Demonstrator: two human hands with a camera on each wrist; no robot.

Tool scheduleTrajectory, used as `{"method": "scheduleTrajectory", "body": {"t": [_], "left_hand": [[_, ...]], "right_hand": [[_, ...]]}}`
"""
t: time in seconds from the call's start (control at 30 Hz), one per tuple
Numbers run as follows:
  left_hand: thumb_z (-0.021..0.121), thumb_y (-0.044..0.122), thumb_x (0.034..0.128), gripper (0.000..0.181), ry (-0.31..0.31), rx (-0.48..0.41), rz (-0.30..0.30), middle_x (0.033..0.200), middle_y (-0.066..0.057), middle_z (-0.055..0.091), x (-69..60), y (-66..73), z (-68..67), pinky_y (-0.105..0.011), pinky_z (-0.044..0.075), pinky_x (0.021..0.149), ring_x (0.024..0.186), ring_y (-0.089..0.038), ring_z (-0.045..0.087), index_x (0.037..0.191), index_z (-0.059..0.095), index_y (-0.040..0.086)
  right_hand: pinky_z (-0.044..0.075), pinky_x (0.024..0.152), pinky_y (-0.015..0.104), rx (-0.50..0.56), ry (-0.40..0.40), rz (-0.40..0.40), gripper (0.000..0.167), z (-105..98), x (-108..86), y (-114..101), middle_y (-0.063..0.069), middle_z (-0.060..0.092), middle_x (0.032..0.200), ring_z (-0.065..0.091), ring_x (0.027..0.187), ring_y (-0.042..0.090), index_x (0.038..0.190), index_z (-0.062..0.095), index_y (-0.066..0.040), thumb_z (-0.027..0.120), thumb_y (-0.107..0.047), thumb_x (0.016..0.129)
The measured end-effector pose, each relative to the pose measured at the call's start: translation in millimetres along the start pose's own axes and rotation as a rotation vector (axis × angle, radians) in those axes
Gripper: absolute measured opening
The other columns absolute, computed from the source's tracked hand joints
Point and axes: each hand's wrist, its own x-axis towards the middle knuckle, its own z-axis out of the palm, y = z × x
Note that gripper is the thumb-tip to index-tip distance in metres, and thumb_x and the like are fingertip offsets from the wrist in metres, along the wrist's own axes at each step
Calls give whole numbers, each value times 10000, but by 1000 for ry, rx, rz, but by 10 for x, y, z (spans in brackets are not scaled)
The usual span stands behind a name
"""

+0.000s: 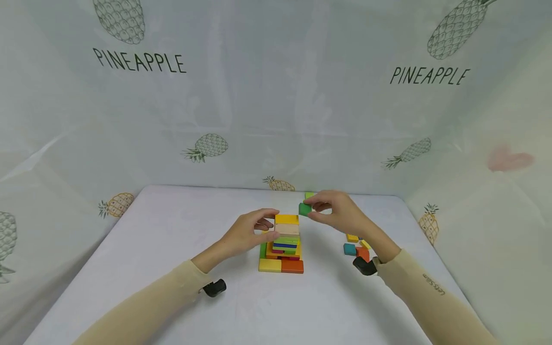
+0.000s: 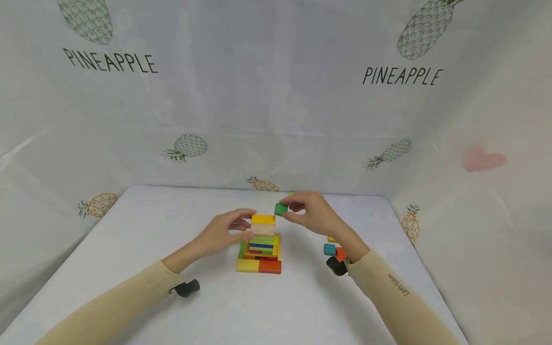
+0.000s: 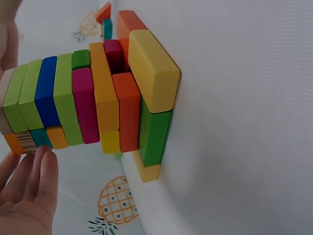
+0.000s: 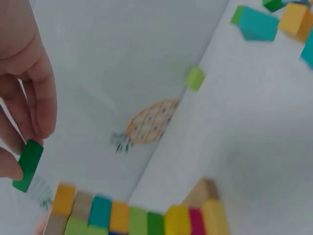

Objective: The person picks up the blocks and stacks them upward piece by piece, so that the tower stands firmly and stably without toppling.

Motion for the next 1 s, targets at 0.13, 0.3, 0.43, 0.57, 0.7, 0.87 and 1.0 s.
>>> {"method": "scheduleTrajectory", "body": {"t": [0.13,0.3,0.43,0.57,0.7,0.87,1.0], "left_hand": [[794,439,961,667,-7,-13,18,1392,21,663,1,-13,13,-388,566,1056,1186,-215,681,1531,561,182],[786,436,968,666,-14,-11,26,1396,2,663,4,0,20,-402,568,1055,1201,-259,681,1531,560,160],[794,443,959,671,-11,-3,10,1392,9,665,2,2,9,-393,568,1054,1203,-255,682,1531,563,181],[791,446,961,677,-7,-5,13,1393,10,665,2,-11,4,-395,569,1052,1200,-255,682,1535,560,173],[791,444,963,668,-9,-11,29,1416,23,654,11,-11,9,-379,565,1057,1195,-228,681,1535,560,185],[790,450,963,647,-7,2,44,1422,46,649,22,-8,9,-335,561,1052,1172,-141,672,1527,564,228],[790,454,962,648,-1,10,42,1414,52,653,8,-11,1,-322,561,1048,1157,-109,666,1526,564,227]], "right_hand": [[620,907,317,2,-52,-28,301,118,76,-158,-23,740,1120,693,989,220,1223,783,-97,843,-136,930],[624,905,329,6,-73,-38,299,194,90,-156,-12,731,1114,686,987,218,1225,780,-89,837,-118,932],[627,916,352,12,-84,-54,300,232,113,-139,-19,732,1135,680,994,163,1238,776,-102,828,-138,945],[622,924,336,-12,-83,-42,330,224,121,-154,-27,733,1170,683,1021,177,1268,765,-117,828,-183,951],[626,929,380,-48,-16,18,333,78,33,-84,22,737,1236,700,1054,221,1305,743,-108,787,-195,987],[636,833,401,-153,105,195,213,-152,-252,424,92,757,1156,707,962,226,1206,764,-67,738,-126,1003],[633,776,424,-225,91,362,254,-186,-534,917,159,753,1089,709,932,291,1198,747,11,748,-130,986]]}}
